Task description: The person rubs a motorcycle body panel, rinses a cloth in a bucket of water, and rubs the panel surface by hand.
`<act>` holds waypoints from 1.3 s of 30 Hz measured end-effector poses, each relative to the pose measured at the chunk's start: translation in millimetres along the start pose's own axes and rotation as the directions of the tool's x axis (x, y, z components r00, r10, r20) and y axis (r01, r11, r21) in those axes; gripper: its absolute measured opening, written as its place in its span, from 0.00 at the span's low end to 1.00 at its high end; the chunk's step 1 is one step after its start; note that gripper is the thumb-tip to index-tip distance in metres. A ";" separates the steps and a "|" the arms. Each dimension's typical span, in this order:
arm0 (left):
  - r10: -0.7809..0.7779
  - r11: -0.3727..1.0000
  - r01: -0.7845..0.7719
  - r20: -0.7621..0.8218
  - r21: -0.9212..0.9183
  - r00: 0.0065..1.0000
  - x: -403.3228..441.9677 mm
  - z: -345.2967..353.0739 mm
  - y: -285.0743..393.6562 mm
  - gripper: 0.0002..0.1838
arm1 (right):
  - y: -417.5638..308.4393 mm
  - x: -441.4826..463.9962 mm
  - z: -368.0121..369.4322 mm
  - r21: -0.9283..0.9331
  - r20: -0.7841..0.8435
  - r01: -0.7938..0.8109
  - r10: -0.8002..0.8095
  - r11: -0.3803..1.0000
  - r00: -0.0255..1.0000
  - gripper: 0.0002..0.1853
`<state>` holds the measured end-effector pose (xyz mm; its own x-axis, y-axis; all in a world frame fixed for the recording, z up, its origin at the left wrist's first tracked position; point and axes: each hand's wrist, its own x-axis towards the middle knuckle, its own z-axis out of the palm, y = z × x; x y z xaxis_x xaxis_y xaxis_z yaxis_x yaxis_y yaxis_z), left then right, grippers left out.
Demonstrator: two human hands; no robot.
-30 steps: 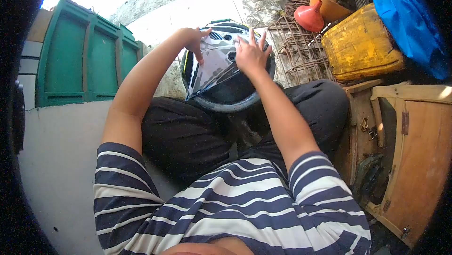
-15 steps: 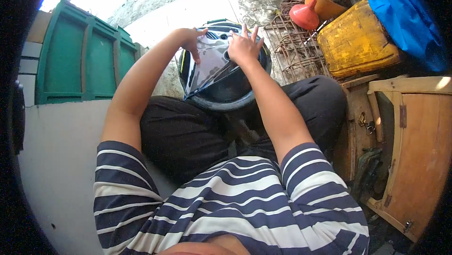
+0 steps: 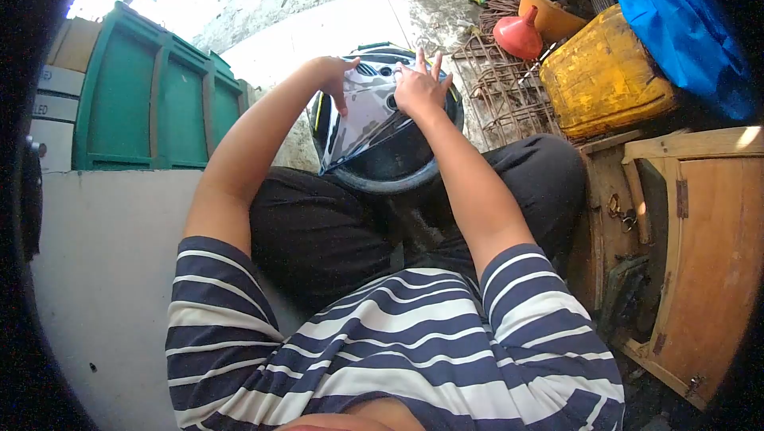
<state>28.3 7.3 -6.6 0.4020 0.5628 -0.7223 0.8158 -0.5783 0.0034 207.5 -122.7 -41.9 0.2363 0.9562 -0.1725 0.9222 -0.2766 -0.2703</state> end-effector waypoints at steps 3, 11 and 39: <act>0.018 1.000 -0.017 -0.020 0.004 1.000 6.4 4.5 -3.2 0.84 | 13.6 -22.8 12.6 0.089 -0.064 0.009 -0.003 0.996 0.998 0.25; -0.036 0.999 0.035 0.035 0.029 0.999 0.6 -0.8 6.5 0.86 | 6.7 -1.5 4.5 -0.087 -0.074 0.045 -0.052 0.995 0.996 0.24; -0.064 0.998 0.064 0.026 0.021 0.998 -5.9 -3.5 3.4 0.85 | 10.8 -21.6 25.8 -0.067 -0.218 -0.022 0.007 0.998 0.976 0.26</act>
<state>30.1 4.2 0.1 0.3378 0.5836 -0.7385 0.8310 -0.5534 -0.0573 204.5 -148.8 -65.5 0.3035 0.9522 0.0363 0.9352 -0.2904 -0.2026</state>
